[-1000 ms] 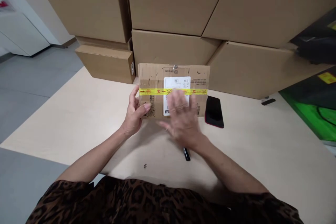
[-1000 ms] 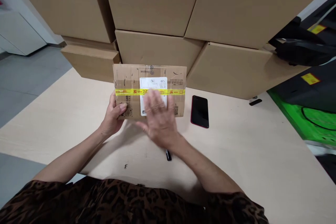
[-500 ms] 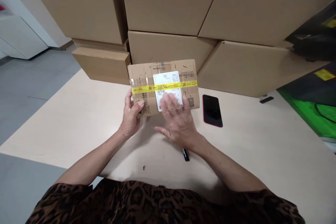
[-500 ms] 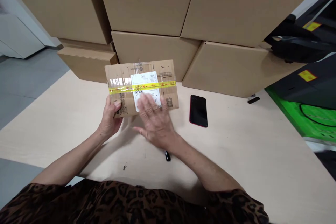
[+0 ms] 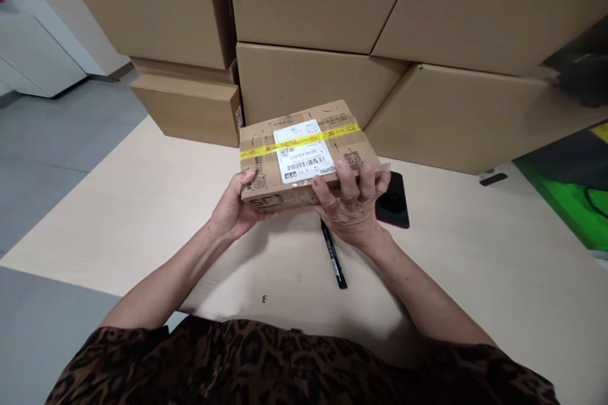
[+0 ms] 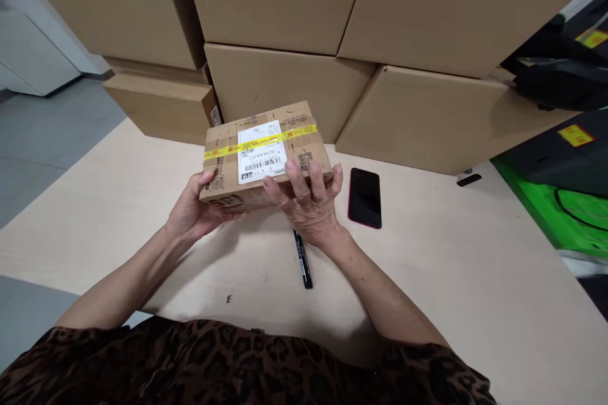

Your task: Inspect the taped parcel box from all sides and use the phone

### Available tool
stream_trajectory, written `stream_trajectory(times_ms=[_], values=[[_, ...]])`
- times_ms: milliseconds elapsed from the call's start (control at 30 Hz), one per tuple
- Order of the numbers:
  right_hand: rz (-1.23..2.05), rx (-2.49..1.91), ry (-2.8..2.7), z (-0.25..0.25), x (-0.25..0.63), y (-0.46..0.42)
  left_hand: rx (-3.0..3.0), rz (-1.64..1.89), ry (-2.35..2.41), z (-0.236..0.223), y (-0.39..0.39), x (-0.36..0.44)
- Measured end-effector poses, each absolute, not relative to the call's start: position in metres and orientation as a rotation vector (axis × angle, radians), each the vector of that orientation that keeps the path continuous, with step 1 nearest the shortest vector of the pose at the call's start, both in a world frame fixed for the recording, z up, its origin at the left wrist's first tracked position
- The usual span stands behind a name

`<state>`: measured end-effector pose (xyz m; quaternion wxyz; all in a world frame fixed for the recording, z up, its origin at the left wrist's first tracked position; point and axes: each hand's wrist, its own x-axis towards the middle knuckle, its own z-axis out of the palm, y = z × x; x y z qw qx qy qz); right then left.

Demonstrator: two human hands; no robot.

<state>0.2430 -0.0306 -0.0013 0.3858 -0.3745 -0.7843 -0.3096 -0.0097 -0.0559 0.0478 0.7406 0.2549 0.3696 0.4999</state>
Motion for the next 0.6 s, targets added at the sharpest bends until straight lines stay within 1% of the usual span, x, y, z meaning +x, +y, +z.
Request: stream_trajectory(times_ms=[67, 133, 200, 433, 533, 600], values=[[-0.851, -0.964, -1.999, 0.005, 0.243, -0.033, 0.533, 0.989, 0.753, 0.048, -0.057, -0.012], [-0.808, -1.014, -2.025, 0.013, 0.246, -0.033, 0.536, 0.928, 0.728, 0.046, -0.058, -0.013], [-0.725, -1.049, -2.048, 0.018, 0.249, -0.033, 0.591, 0.96, 0.765, 0.045, -0.059, -0.01], [-0.563, -1.051, -2.075, 0.036, 0.241, -0.043, 1.051, 1.385, 0.869, 0.037, -0.063, 0.012], [-0.495, -1.064, -2.086, 0.044, 0.236, -0.049, 1.525, 1.591, 0.885, 0.035, -0.067, 0.007], [-0.481, -1.046, -2.098, 0.047, 0.235, -0.051, 1.914, 1.645, 0.884, 0.039, -0.072, 0.001]])
